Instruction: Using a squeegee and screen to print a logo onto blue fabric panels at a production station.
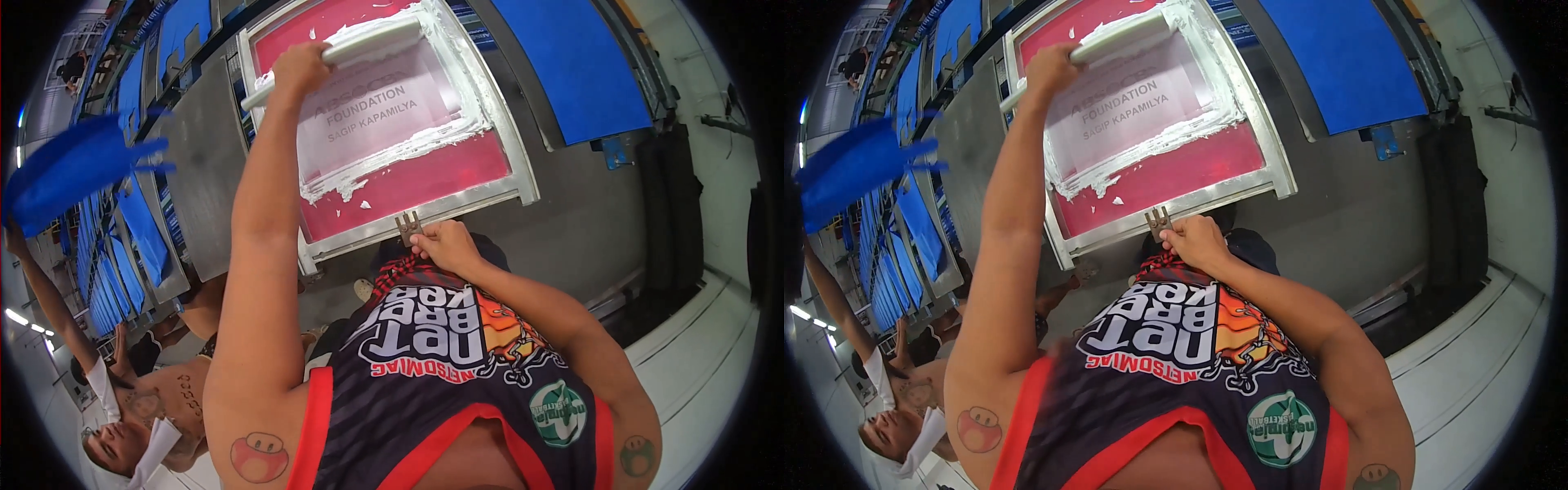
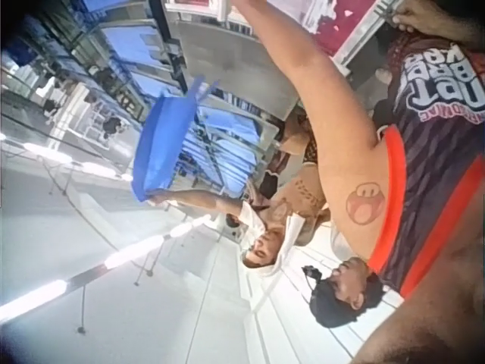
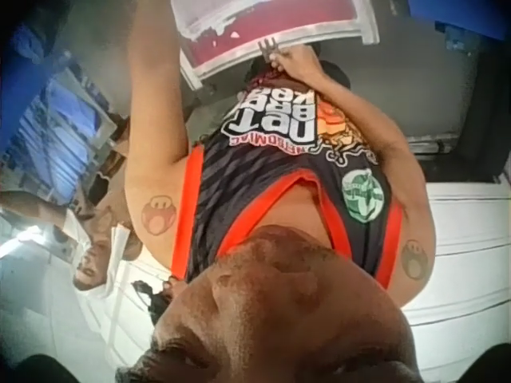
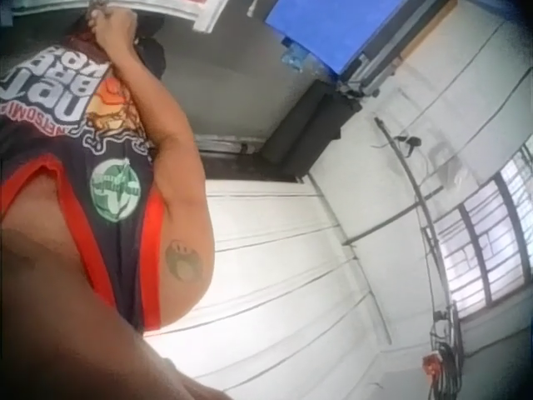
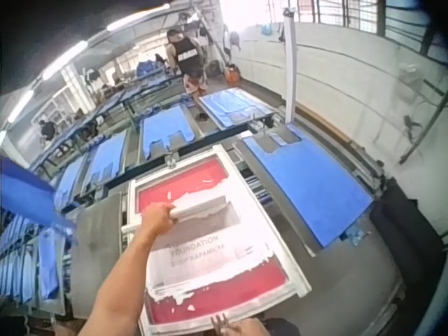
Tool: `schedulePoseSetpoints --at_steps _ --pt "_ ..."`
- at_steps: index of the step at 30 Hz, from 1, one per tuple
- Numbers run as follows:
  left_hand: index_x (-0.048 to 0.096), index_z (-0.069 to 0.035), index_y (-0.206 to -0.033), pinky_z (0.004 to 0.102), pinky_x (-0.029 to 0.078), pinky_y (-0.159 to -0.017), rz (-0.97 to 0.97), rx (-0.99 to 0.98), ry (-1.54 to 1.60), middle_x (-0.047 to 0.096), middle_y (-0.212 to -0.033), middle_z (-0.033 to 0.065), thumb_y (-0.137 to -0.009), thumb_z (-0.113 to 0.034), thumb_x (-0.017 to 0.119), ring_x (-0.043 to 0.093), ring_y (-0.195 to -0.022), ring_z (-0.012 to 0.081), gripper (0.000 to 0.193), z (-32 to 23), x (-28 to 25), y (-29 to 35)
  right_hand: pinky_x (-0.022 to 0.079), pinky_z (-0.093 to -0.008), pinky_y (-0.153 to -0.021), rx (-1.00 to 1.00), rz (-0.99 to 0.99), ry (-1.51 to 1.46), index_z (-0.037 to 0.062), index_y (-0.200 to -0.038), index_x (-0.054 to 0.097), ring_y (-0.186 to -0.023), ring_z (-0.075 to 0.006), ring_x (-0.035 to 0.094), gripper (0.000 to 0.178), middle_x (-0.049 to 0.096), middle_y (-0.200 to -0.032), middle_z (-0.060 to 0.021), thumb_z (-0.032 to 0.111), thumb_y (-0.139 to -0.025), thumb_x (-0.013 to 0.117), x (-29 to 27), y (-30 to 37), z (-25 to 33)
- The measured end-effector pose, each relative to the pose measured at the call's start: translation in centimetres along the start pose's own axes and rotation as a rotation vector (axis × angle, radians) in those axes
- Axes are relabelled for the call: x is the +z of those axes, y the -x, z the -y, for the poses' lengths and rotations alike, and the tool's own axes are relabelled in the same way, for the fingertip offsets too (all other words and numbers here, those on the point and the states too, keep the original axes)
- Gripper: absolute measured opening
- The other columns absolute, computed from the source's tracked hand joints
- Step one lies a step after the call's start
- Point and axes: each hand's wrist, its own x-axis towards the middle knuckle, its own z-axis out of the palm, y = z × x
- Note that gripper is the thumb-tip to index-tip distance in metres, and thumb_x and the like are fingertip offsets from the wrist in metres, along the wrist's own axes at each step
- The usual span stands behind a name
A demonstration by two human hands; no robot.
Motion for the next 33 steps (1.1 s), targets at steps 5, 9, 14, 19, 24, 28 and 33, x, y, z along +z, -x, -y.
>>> schedulePoseSetpoints --at_steps 5,9,14,19,24,28,33 --pt "0.066 -0.018 -0.100 0.0419 0.053 -0.068 -0.159 0.072 0.077 0.064 -0.086 0.0084 -0.079 -0.011 0.055 0.065 -0.083 0.0286 0.024 -6.9 3.5 14.3 0.053 -0.0279 -0.060 -0.052 0.003 0.027 -0.0004 -0.082 0.072 -0.059 -0.0140 0.067 0.023 0.070 -0.068 -0.0083 0.021 -0.086 0.063 -0.2 -0.6 -1.0" --pt "0.061 -0.010 -0.088 0.0392 0.050 -0.059 -0.393 0.113 0.178 0.060 -0.077 0.0076 -0.068 -0.003 0.059 0.061 -0.071 0.0282 0.021 -10.6 3.8 21.0 0.053 -0.0280 -0.061 -0.035 0.023 0.014 -0.0009 -0.082 0.072 -0.060 -0.0139 0.067 0.023 0.070 -0.069 -0.0085 0.020 -0.086 0.063 -0.6 -0.7 -0.3" --pt "0.065 -0.011 -0.089 0.0441 0.051 -0.073 -0.054 0.053 0.213 0.064 -0.088 0.0104 -0.070 -0.013 0.072 0.063 -0.084 0.0307 0.021 -6.0 -1.6 18.0 0.053 -0.0274 -0.061 -0.062 0.036 0.027 -0.0014 -0.083 0.071 -0.061 -0.0134 0.067 0.024 0.070 -0.070 -0.0093 0.021 -0.086 0.063 -0.7 0.4 0.5" --pt "0.071 -0.012 -0.100 0.0433 0.041 -0.100 -0.170 -0.232 0.198 0.046 -0.133 0.0246 -0.054 -0.037 0.087 0.048 -0.121 0.0401 0.055 4.4 -0.5 22.1 0.052 -0.0304 -0.063 0.038 0.239 0.183 -0.0013 -0.086 0.070 -0.061 -0.0147 0.066 0.037 0.069 -0.072 -0.0110 0.033 -0.091 0.059 -6.0 0.5 2.9" --pt "0.065 -0.003 -0.111 0.0391 0.044 -0.097 -0.202 -0.481 1.375 0.035 -0.144 0.0191 -0.068 -0.014 0.082 0.051 -0.119 0.0267 0.048 9.5 8.1 26.8 0.046 -0.0380 -0.079 -0.118 -0.721 0.656 0.0032 -0.101 0.067 -0.090 -0.0285 0.061 0.047 0.067 -0.090 -0.0167 0.046 -0.091 0.052 -17.3 -2.9 4.1" --pt "0.061 0.002 -0.113 0.0341 0.048 -0.092 -0.119 -0.507 1.659 0.058 -0.120 0.0119 -0.071 -0.003 0.076 0.059 -0.104 0.0197 0.045 7.8 8.3 24.5 0.045 -0.0401 -0.084 0.003 -0.539 -0.160 0.0031 -0.105 0.067 -0.102 -0.0366 0.060 0.057 0.067 -0.099 -0.0196 0.055 -0.091 0.047 -17.8 -8.0 -1.0" --pt "0.060 0.003 -0.103 0.0295 0.050 -0.083 -0.214 -0.557 1.549 0.060 -0.089 0.0027 -0.072 0.004 0.069 0.060 -0.085 0.0140 0.033 3.6 3.1 24.3 0.048 -0.0366 -0.073 0.019 -0.616 -0.047 0.0011 -0.100 0.069 -0.080 -0.0257 0.066 0.055 0.070 -0.084 -0.0156 0.053 -0.088 0.057 -19.4 -3.3 1.2"
